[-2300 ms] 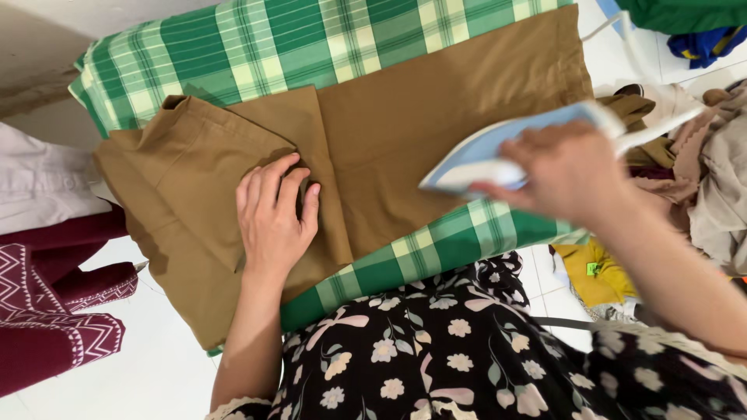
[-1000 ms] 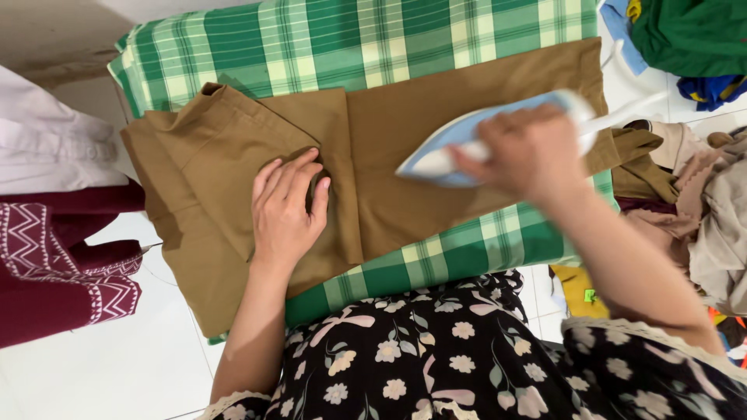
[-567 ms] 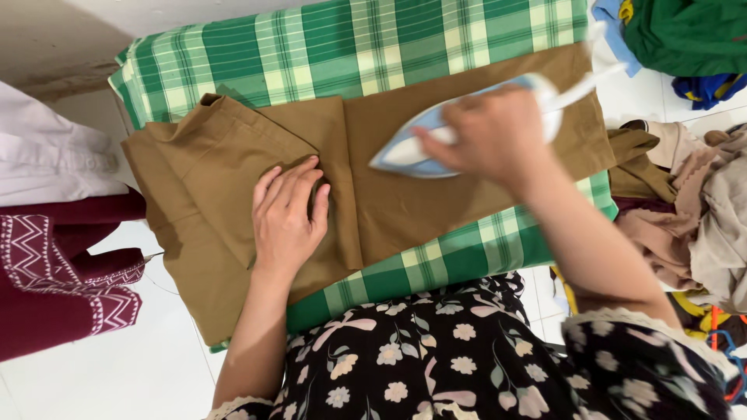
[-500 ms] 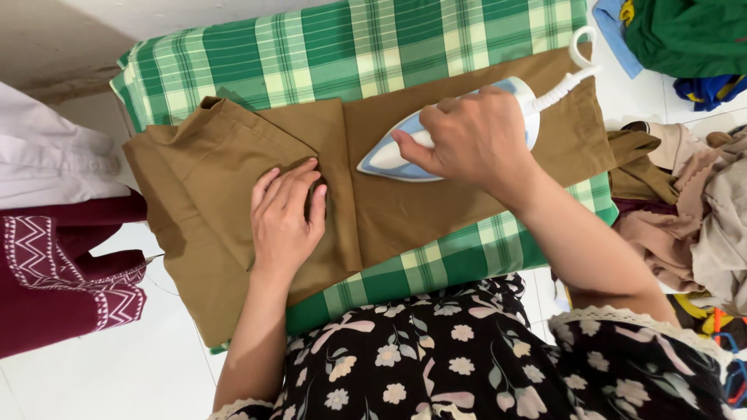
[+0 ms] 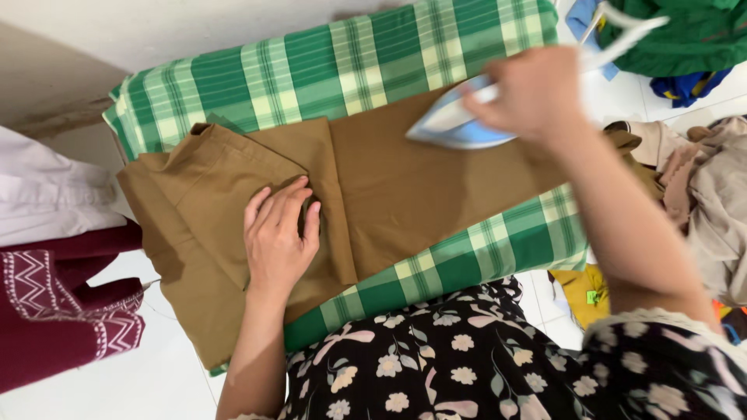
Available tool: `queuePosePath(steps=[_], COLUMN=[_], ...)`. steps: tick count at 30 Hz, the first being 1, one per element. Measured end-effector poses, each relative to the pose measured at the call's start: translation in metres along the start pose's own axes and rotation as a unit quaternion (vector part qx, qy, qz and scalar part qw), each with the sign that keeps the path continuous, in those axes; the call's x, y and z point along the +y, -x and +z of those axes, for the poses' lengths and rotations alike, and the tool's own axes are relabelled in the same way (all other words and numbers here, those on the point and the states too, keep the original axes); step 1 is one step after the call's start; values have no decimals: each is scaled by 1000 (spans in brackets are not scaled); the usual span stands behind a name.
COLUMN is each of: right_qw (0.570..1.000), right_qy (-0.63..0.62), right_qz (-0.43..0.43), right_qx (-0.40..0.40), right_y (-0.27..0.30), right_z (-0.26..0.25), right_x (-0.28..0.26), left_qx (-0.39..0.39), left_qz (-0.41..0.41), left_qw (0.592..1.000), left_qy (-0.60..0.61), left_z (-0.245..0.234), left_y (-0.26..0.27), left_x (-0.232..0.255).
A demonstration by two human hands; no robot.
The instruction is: The person irons a pair of brown trousers on a green and white checkered ironing board. They repeatedly smooth the fabric with their hands and use a blue and white iron to press different sections, including the waistband, pockets, and legs, before folding the trousers.
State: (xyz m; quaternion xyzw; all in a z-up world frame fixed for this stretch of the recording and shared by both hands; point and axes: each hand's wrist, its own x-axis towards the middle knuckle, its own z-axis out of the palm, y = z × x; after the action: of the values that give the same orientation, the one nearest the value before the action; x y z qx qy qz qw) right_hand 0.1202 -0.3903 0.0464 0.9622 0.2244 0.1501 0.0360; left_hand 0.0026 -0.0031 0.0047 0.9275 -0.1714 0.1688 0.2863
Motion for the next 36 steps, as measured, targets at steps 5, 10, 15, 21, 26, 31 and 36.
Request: queuePosePath(steps=[5,10,15,21,26,31,36], right_qw=[992,992,996,993,989,995,996], right_qy=[-75,-44,63,-3,-47,17,79], right_qz=[-63,-74,-37,-64,-48,-20,34], right_qx=[81,90,43,100,134,100,-17], right_y=[-53,-50,-20,-41,-77,-60,-19], right_z=[2,9,4,15,19,16,-5], right_x=[-117,-93,2,-53,-145,-105,-36], left_qx=[1,10,16,19,19,33,22], left_qz=[-20,-18,-15,-13,-26,-31,-20], left_qw=[1000,999,999,999,999,998,999], left_qy=[19,29,25,33,40,51,37], left_z=[-1,-1,-3,-3,-1,2,1], left_y=[1,0,0,-1,2,2,4], left_x=[-2,-2,-1,0,-4,-5,-4])
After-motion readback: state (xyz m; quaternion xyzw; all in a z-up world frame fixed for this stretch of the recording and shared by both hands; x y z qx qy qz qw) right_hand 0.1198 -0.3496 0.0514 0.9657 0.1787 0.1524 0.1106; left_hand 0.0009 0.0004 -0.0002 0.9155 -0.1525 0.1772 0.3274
